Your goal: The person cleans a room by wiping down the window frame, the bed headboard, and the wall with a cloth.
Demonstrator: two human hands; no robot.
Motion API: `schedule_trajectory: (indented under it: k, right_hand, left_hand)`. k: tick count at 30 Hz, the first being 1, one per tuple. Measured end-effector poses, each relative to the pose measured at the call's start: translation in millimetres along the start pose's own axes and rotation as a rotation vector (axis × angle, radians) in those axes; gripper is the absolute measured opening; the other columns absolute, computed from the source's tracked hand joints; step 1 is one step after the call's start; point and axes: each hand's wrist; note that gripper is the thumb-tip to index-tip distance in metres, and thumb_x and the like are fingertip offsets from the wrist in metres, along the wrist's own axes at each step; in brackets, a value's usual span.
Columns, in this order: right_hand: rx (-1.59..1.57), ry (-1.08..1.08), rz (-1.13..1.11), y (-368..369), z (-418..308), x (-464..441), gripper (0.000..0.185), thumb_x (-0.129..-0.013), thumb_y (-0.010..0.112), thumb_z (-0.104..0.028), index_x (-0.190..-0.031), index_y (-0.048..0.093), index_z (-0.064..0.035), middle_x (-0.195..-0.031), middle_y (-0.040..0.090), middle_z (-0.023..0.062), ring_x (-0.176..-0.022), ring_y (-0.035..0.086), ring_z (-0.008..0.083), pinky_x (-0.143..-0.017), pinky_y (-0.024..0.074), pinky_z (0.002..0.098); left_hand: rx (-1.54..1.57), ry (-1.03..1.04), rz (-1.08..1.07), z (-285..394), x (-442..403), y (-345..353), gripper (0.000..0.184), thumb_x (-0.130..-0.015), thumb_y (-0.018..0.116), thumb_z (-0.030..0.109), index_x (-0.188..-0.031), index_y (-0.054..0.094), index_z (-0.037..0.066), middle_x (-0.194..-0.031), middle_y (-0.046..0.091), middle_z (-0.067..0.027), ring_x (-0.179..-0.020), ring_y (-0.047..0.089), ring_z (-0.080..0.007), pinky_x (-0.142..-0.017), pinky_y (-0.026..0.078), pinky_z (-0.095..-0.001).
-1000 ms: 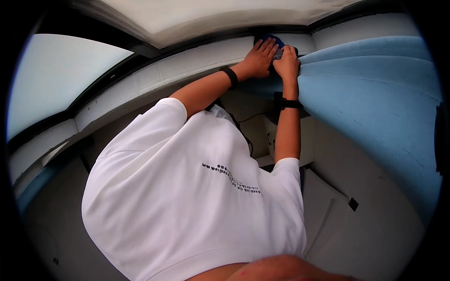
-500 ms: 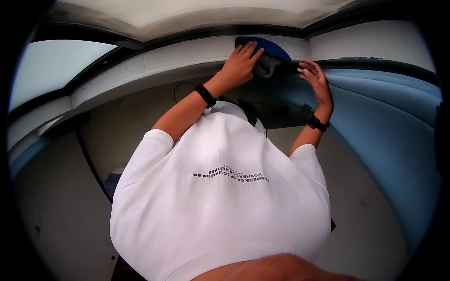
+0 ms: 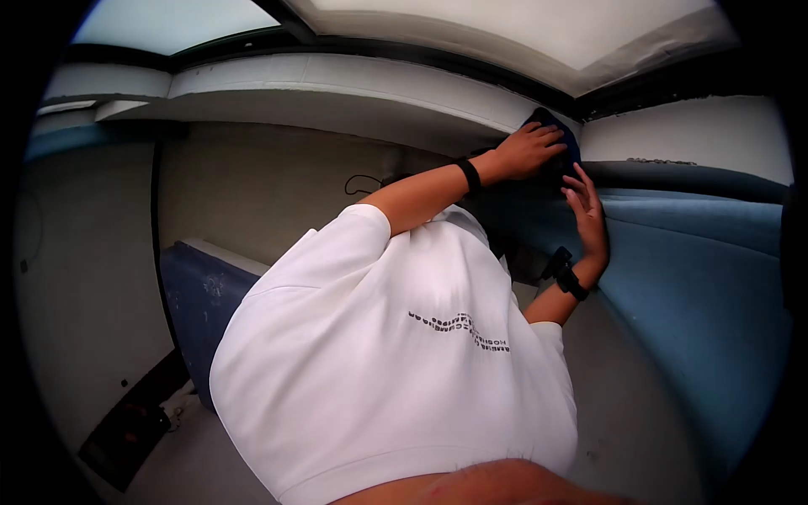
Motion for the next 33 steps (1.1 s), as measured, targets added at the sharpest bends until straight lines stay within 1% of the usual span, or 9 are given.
schedule_trajectory:
  k: [3,8,12,15,20,23,27,32,33]
  right_hand:
    - [-0.017,0.024,0.002,10.5,-14.0,0.8,0.052,-0.104,0.054,-0.026,-0.152,0.042,-0.0116,-0.142,0.056,0.0108,-0.126,0.056,0.0208,-0.107,0.0408,0.0336]
    - [0.044,-0.077,-0.313,29.1,-34.4,-4.1,0.057,-0.103,0.052,-0.026,-0.155,0.037,-0.0114,-0.149,0.05,0.0133,-0.136,0.049,0.026,-0.114,0.0345,0.0384]
    - [0.068,-0.133,-0.419,46.4,-73.3,-10.8,0.061,-0.101,0.054,-0.027,-0.157,0.033,-0.0109,-0.149,0.049,0.0155,-0.136,0.049,0.0255,-0.112,0.0361,0.0387]
    - [0.138,-0.11,-0.383,45.7,-92.7,-6.6,0.083,-0.096,0.053,-0.056,-0.16,0.023,-0.013,-0.151,0.047,0.0169,-0.134,0.051,0.0289,-0.104,0.0423,0.0368]
    - [0.096,-0.02,-0.434,63.2,-110.5,-17.8,0.082,-0.097,0.052,-0.054,-0.161,0.02,-0.0132,-0.15,0.047,0.0193,-0.136,0.05,0.0314,-0.109,0.0391,0.0412]
    - [-0.165,0.014,-0.305,129.4,-119.7,-36.8,0.076,-0.099,0.052,-0.048,-0.16,0.023,-0.0131,-0.15,0.048,0.0188,-0.139,0.045,0.0301,-0.116,0.0302,0.0426]
    - [-0.085,0.033,-0.501,220.2,-135.9,-92.2,0.071,-0.1,0.055,-0.041,-0.159,0.028,-0.0122,-0.15,0.048,0.0185,-0.139,0.045,0.0302,-0.115,0.0325,0.0424]
    - [0.222,0.023,-0.743,365.9,-164.3,-157.9,0.071,-0.091,0.072,-0.032,-0.15,0.041,-0.0056,-0.138,0.055,0.0188,-0.123,0.055,0.033,-0.104,0.0442,0.0428]
    - [0.54,-0.271,-0.622,388.2,-161.2,-161.5,0.073,-0.086,0.076,-0.03,-0.146,0.044,-0.0045,-0.132,0.056,0.0197,-0.116,0.056,0.0355,-0.101,0.0464,0.0434]
  left_hand:
    - [-0.001,-0.054,-0.014,-12.3,26.9,-29.8,0.056,-0.074,0.065,0.004,-0.13,0.06,0.011,-0.139,0.055,-0.0121,-0.132,0.051,-0.0311,-0.109,0.04,-0.0449]
    - [0.008,-0.172,0.072,-18.3,89.3,-98.2,0.054,-0.074,0.067,0.001,-0.126,0.063,0.016,-0.138,0.058,-0.0075,-0.128,0.055,-0.03,-0.106,0.043,-0.0436]
    - [-0.064,-0.267,0.126,-26.1,140.3,-174.9,0.051,-0.076,0.068,0.004,-0.126,0.063,0.014,-0.139,0.057,-0.0081,-0.128,0.054,-0.0303,-0.107,0.043,-0.0448]
    - [-0.094,-0.322,0.161,-27.5,168.8,-217.9,0.049,-0.079,0.066,0.004,-0.126,0.062,0.014,-0.139,0.057,-0.0085,-0.128,0.054,-0.0317,-0.107,0.043,-0.0453]
    - [-0.077,-0.461,0.245,-55.6,206.0,-263.3,0.044,-0.08,0.065,0.003,-0.124,0.064,0.012,-0.137,0.059,-0.0099,-0.124,0.056,-0.0323,-0.105,0.045,-0.0444]
    - [-0.225,-0.528,0.283,-77.8,232.5,-292.3,0.033,-0.083,0.061,0.0,-0.115,0.068,0.008,-0.128,0.063,-0.0124,-0.118,0.06,-0.032,-0.099,0.05,-0.0413]
    - [-0.261,-0.651,0.316,-91.2,251.6,-308.7,0.031,-0.084,0.06,-0.001,-0.113,0.067,0.005,-0.122,0.064,-0.0132,-0.113,0.06,-0.0332,-0.096,0.05,-0.0415]
    - [-0.242,-0.795,0.355,-107.5,257.1,-305.8,0.031,-0.082,0.059,-0.005,-0.112,0.065,0.003,-0.109,0.063,-0.0143,-0.106,0.06,-0.0354,-0.093,0.051,-0.043]
    - [-0.195,-0.84,0.391,-112.5,261.7,-310.4,0.031,-0.083,0.058,-0.005,-0.111,0.066,0.004,-0.109,0.064,-0.0149,-0.105,0.06,-0.0367,-0.092,0.051,-0.0432]
Point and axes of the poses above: each hand's wrist, its own x-axis away from the middle knuckle, its own y-axis out of the palm, z = x × y
